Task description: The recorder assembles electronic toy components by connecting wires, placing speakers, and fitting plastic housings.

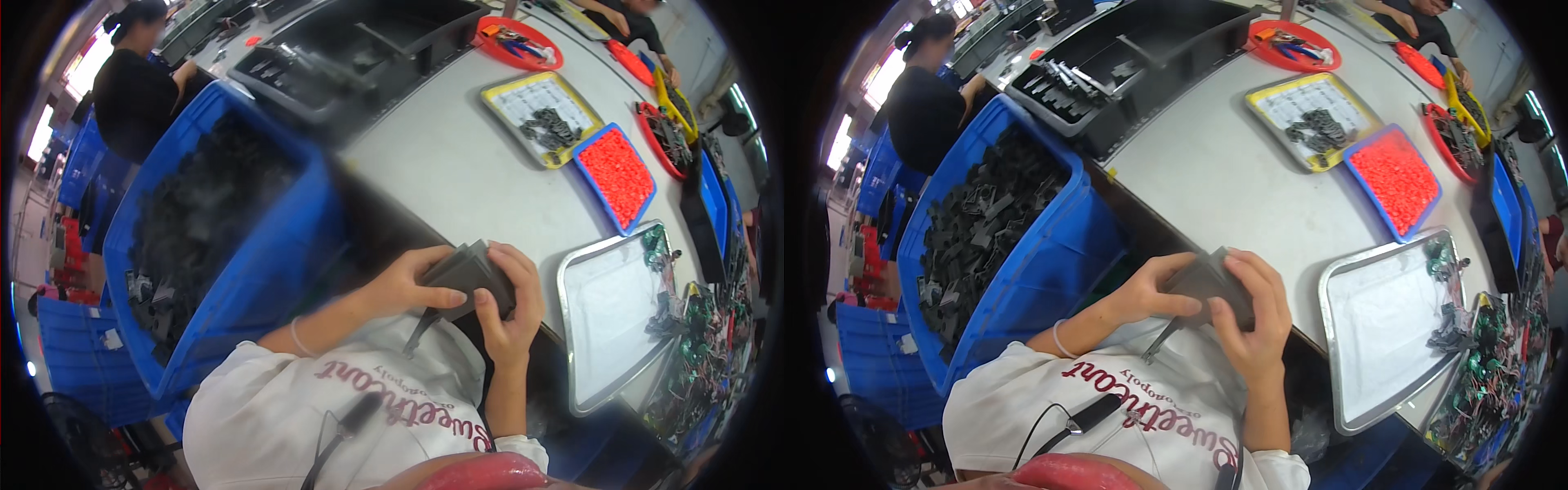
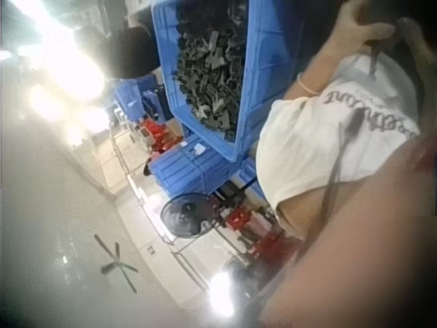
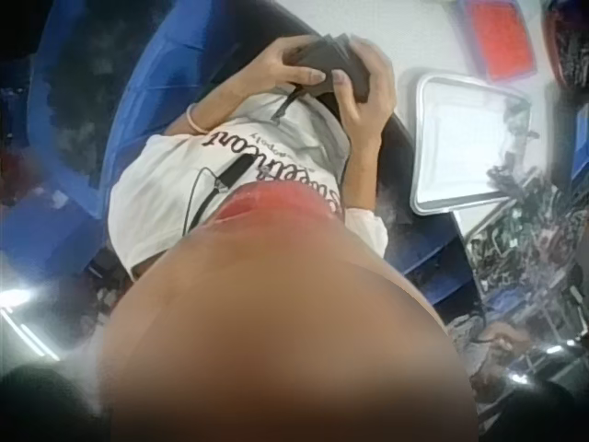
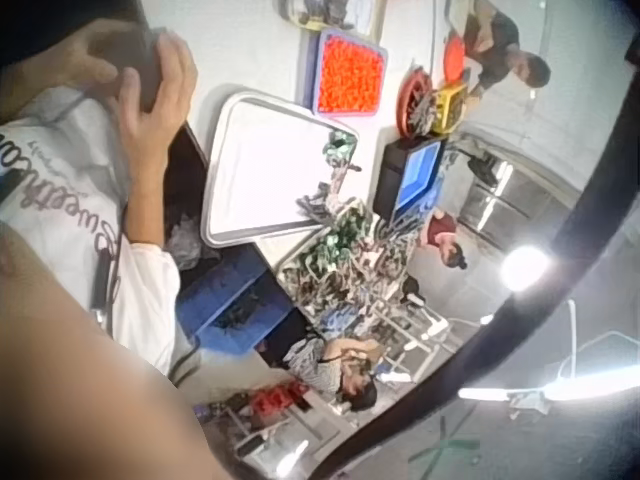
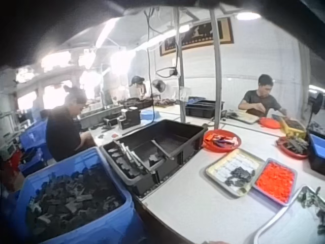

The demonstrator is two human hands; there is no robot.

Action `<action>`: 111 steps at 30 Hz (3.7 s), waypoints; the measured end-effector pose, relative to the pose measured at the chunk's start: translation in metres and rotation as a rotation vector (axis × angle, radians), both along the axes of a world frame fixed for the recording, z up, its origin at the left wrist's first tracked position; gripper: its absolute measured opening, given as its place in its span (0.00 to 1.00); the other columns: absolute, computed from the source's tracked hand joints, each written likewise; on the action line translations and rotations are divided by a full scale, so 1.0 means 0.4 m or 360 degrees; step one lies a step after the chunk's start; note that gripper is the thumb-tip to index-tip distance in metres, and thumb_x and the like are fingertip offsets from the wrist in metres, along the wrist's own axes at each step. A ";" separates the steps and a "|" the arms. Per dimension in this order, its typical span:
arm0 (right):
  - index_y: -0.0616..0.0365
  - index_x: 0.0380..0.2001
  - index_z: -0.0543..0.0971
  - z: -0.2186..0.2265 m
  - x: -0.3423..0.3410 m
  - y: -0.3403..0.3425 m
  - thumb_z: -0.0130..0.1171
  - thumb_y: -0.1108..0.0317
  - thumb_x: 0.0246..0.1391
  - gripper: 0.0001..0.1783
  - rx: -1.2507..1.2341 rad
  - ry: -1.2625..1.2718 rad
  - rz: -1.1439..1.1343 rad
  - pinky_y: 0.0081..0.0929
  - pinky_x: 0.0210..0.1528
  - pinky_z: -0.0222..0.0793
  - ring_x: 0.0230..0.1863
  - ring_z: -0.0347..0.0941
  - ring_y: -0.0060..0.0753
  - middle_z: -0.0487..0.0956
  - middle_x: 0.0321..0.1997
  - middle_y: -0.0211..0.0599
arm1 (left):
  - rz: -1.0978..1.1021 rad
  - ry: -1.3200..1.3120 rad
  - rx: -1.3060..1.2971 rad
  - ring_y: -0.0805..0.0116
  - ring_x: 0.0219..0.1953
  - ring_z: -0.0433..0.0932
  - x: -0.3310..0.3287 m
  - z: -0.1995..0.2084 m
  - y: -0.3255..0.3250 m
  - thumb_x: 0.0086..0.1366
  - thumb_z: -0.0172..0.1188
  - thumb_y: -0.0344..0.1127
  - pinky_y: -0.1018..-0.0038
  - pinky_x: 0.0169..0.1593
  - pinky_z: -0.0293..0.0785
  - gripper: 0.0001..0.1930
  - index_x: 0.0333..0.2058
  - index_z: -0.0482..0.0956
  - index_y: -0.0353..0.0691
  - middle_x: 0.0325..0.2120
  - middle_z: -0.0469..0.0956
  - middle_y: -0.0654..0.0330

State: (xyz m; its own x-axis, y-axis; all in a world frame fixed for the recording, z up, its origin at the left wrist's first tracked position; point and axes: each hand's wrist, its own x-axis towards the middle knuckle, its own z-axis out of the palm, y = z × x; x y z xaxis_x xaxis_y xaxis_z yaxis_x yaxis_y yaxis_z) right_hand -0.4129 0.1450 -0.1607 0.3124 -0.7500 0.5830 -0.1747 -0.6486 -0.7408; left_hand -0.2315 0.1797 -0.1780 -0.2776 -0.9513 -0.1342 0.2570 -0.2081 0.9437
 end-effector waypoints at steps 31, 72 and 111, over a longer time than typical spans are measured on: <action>0.52 0.56 0.70 -0.033 0.058 -0.132 0.51 0.56 0.63 0.21 0.1625 -0.1722 0.0847 0.41 0.52 0.72 0.54 0.71 0.36 0.73 0.56 0.37 | -0.0723 -0.1254 -0.1448 0.56 0.50 0.74 0.032 0.319 -0.240 0.41 0.67 0.24 0.62 0.55 0.68 0.36 0.54 0.72 0.47 0.49 0.74 0.61; 0.52 0.48 0.79 0.107 0.546 -0.553 0.57 0.66 0.56 0.16 -0.0126 0.0522 -0.0009 0.25 0.45 0.70 0.40 0.79 0.34 0.83 0.37 0.40 | 0.0072 -0.2399 -0.0778 0.66 0.30 0.78 0.684 0.402 -0.550 0.65 0.55 0.51 0.70 0.36 0.72 0.21 0.37 0.82 0.35 0.27 0.82 0.56; 0.68 0.44 0.78 0.303 0.509 -0.537 0.53 0.70 0.52 0.17 0.0126 0.1210 0.0328 0.33 0.48 0.70 0.43 0.77 0.49 0.80 0.41 0.56 | -0.0436 -0.2399 -0.0178 0.69 0.24 0.71 0.569 0.299 -0.750 0.66 0.48 0.51 0.72 0.32 0.68 0.22 0.33 0.82 0.37 0.21 0.76 0.61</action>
State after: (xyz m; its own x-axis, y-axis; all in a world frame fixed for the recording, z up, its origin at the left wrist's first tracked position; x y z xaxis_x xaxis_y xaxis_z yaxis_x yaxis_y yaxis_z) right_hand -0.2094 -0.0698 -0.0395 0.7408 -0.6640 0.1013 -0.5337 -0.6734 -0.5116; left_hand -0.0040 -0.1203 -0.0584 -0.1165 -0.9193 -0.3759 -0.9549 -0.0004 0.2969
